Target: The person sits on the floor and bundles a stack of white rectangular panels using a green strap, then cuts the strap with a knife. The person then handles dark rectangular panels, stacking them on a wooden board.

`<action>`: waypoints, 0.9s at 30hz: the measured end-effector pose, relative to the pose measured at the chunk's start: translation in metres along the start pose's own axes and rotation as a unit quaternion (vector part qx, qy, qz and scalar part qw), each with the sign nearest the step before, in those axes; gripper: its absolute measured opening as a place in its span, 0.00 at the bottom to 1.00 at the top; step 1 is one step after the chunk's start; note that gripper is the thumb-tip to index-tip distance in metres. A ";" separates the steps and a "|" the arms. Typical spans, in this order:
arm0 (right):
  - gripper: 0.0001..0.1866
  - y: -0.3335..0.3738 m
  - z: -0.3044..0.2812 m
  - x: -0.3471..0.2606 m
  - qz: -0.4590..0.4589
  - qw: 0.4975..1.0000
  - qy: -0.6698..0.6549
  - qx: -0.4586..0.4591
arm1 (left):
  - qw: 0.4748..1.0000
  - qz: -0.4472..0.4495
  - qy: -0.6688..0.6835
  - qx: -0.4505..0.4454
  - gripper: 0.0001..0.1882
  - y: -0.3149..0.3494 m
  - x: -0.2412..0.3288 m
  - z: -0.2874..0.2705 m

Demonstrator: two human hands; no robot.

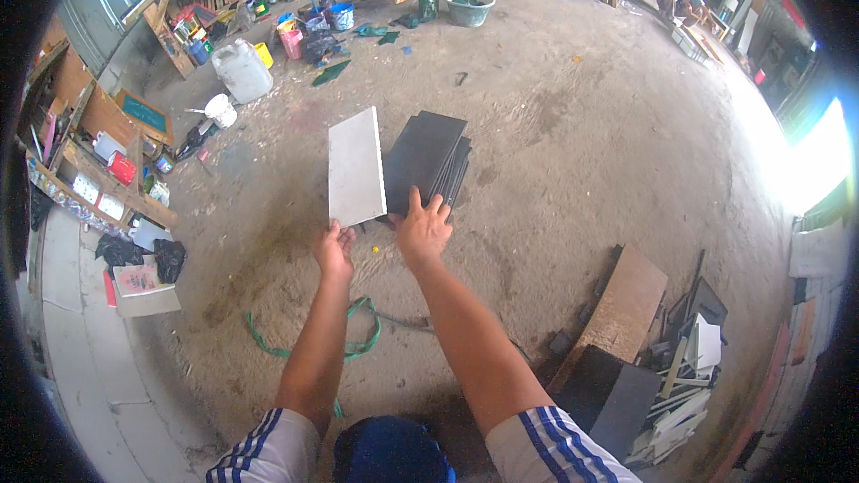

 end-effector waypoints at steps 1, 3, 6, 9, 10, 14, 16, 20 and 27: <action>0.36 -0.004 0.006 0.005 -0.021 0.999 0.026 0.001 | 1.000 0.001 0.001 -0.004 0.09 0.003 -0.001 0.003; 0.33 -0.013 0.014 0.017 -0.061 0.997 0.054 0.010 | 1.000 0.003 0.003 -0.009 0.08 0.011 -0.001 0.005; 0.30 -0.018 0.019 0.031 -0.118 0.989 0.080 0.030 | 1.000 0.002 0.016 -0.015 0.08 0.013 -0.004 0.004; 0.27 -0.023 0.023 0.045 -0.149 0.988 0.028 0.043 | 1.000 0.001 0.025 -0.015 0.09 0.016 -0.008 0.006; 0.26 -0.022 0.020 0.045 -0.157 0.987 -0.001 0.045 | 1.000 0.004 0.015 -0.012 0.09 0.017 -0.008 0.006; 0.23 -0.017 0.011 0.044 -0.040 0.995 -0.089 0.032 | 0.999 0.010 -0.020 -0.025 0.09 0.018 -0.010 0.010; 0.21 -0.019 0.011 0.048 0.068 0.984 -0.165 -0.012 | 0.999 0.008 -0.036 -0.035 0.09 0.019 -0.012 0.012; 0.17 -0.036 0.038 0.074 0.203 0.905 -0.363 -0.086 | 0.998 0.003 -0.042 -0.048 0.09 0.026 -0.016 0.023; 0.15 -0.025 0.012 0.125 0.254 0.748 -0.603 -0.108 | 0.996 -0.008 -0.063 -0.059 0.12 0.036 -0.023 0.031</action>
Point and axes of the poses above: each hand's wrist, its own y-axis away from the middle knuckle, its own z-axis out of the palm, x = y × z, the point moved 7 cm from there along -y, towards the middle knuckle, and after that the axes turned 11 degrees about z, right-handed, at the moved point
